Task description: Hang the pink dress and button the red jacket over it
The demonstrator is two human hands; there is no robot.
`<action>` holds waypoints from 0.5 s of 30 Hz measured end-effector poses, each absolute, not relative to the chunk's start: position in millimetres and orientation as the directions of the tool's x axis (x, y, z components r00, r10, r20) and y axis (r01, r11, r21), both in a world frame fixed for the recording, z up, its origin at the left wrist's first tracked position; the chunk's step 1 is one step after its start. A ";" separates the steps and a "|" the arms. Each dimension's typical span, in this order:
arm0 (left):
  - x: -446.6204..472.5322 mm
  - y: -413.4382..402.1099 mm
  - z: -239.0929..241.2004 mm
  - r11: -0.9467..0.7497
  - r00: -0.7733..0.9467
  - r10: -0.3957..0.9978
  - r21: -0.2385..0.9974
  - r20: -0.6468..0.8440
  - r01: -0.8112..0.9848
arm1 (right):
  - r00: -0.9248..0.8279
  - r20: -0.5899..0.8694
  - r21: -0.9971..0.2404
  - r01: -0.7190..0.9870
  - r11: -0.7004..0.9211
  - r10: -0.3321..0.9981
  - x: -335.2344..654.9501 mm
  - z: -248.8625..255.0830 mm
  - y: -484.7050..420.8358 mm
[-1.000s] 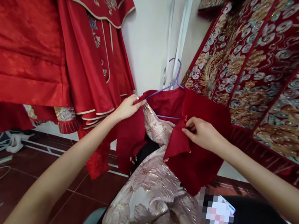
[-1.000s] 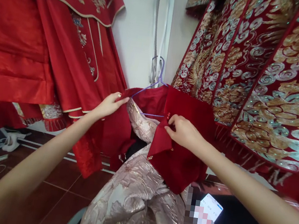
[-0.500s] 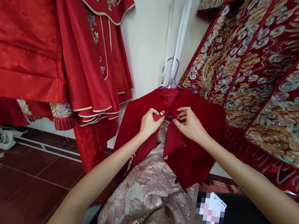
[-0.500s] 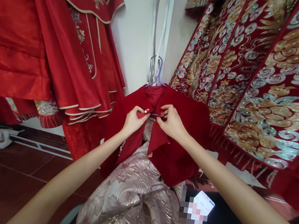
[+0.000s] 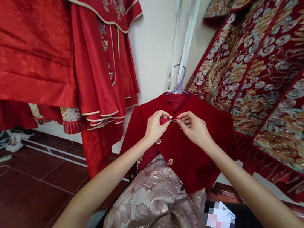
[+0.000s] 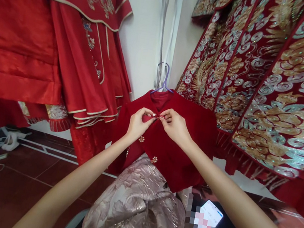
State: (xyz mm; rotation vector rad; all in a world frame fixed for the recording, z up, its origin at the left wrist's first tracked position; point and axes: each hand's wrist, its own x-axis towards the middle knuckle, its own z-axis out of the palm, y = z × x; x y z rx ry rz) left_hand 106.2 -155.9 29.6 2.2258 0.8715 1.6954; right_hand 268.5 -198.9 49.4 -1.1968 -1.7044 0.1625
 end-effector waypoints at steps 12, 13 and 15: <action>105.1 -167.0 36.4 -0.794 0.197 0.589 0.517 0.783 0.320 | -0.093 0.739 -0.427 0.702 0.570 0.667 261.1 57.5 -214.7; 104.6 -165.2 36.3 -0.790 0.207 0.596 0.522 0.776 0.320 | -0.105 0.751 -0.395 0.720 0.571 0.652 260.9 57.0 -214.2; 103.6 -160.7 36.2 -0.782 0.223 0.611 0.537 0.759 0.316 | -0.120 0.763 -0.352 0.746 0.565 0.635 261.1 55.6 -212.6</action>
